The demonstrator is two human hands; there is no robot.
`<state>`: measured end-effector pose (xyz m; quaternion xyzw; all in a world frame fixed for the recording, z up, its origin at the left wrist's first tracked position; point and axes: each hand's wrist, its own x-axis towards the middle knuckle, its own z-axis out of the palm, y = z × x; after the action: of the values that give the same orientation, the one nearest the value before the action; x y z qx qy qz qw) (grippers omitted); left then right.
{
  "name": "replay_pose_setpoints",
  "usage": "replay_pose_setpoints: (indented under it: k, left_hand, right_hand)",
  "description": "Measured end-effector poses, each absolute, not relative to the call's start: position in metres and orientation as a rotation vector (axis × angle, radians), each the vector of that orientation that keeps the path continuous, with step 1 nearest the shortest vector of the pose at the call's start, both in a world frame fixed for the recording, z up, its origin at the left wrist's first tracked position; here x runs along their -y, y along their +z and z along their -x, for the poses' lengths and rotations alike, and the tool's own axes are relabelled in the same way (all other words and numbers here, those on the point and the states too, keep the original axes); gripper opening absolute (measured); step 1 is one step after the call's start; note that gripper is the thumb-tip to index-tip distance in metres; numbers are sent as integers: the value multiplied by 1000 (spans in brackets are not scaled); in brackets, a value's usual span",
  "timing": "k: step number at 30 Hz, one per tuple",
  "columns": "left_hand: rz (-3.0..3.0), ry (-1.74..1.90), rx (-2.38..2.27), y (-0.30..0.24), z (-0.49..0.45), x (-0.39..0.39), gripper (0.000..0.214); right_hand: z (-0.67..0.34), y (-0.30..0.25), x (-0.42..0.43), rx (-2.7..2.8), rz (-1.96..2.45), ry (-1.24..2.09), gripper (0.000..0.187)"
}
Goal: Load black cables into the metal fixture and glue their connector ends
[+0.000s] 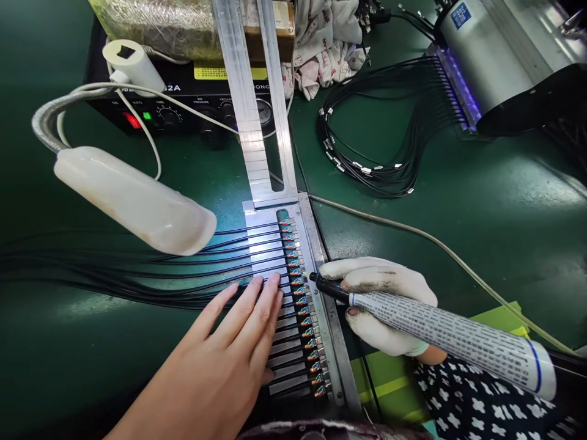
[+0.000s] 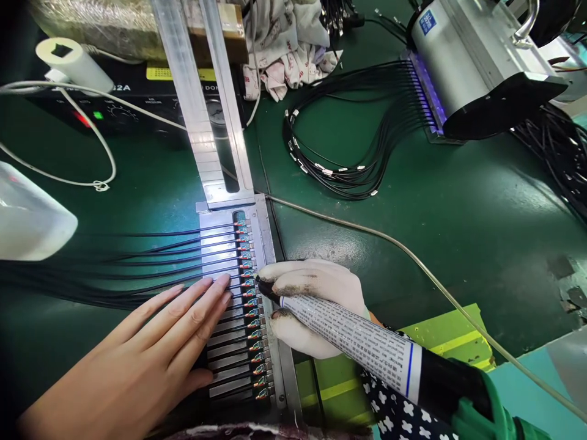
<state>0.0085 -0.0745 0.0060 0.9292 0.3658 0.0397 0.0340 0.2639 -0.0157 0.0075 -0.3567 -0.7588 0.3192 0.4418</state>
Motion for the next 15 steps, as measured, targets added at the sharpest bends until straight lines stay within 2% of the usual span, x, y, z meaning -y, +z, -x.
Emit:
replay_pose_setpoints:
  k: [15]
  left_hand:
    - [-2844,102,-1117,5,-8,75,66]
  right_hand:
    - [-264,8,15,1889,864,814,16]
